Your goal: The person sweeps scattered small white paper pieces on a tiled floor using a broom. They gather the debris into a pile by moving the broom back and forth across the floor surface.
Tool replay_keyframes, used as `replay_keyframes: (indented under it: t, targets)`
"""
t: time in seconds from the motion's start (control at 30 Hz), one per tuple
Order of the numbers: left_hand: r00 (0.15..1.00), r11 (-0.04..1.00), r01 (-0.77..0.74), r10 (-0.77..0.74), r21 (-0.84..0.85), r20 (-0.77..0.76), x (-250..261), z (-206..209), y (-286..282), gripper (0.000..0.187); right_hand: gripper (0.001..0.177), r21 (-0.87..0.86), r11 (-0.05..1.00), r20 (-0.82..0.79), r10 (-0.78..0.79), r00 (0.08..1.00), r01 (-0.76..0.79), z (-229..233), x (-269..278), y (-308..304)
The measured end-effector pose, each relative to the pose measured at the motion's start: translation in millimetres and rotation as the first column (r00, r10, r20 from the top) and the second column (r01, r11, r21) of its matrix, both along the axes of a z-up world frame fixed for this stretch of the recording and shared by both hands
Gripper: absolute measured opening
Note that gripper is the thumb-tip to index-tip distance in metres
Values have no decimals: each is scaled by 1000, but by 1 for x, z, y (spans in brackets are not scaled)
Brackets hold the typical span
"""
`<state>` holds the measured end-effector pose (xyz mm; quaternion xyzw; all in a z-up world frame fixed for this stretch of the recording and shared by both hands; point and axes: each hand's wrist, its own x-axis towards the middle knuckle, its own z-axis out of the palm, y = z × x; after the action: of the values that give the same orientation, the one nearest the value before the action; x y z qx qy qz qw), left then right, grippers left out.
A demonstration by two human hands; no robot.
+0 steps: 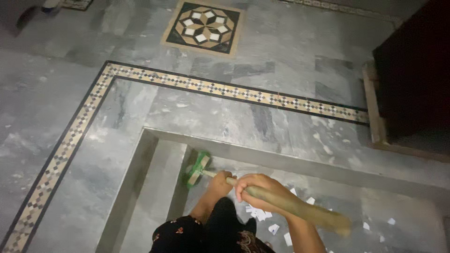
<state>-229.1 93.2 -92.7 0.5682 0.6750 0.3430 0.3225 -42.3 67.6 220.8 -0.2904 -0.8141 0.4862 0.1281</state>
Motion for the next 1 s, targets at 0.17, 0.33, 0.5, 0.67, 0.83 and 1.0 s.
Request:
replay_keyframes:
  t: [0.17, 0.33, 0.5, 0.67, 0.83, 1.0]
  targets:
    - [975, 974, 223, -223, -46, -5, 80, 12, -11, 35, 13, 1, 1000, 5, -6, 1000, 6, 1, 76, -20]
    - [931, 930, 363, -360, -49, 64, 195, 8, -21, 32, 12, 38, 991, 174, -135, 975, 130, -8, 167, -43]
    - [906, 915, 403, -402, 27, 131, 297, -3, -46, 19, 7, 33, 984, 130, -177, 976, 174, -10, 258, -71]
    - [918, 926, 379, -375, -1, 129, 327, 0, -62, 21, 13, 35, 953, 309, -296, 904, 300, -11, 282, -90]
    - [931, 921, 312, -346, -234, -118, 315, 60, -80, 34, 12, 48, 926, 246, -373, 894, 373, 1, 273, -116]
    - [876, 947, 320, -312, -42, -366, 263, 77, -104, 28, 9, 90, 957, -87, -270, 959, 277, 0, 251, -136]
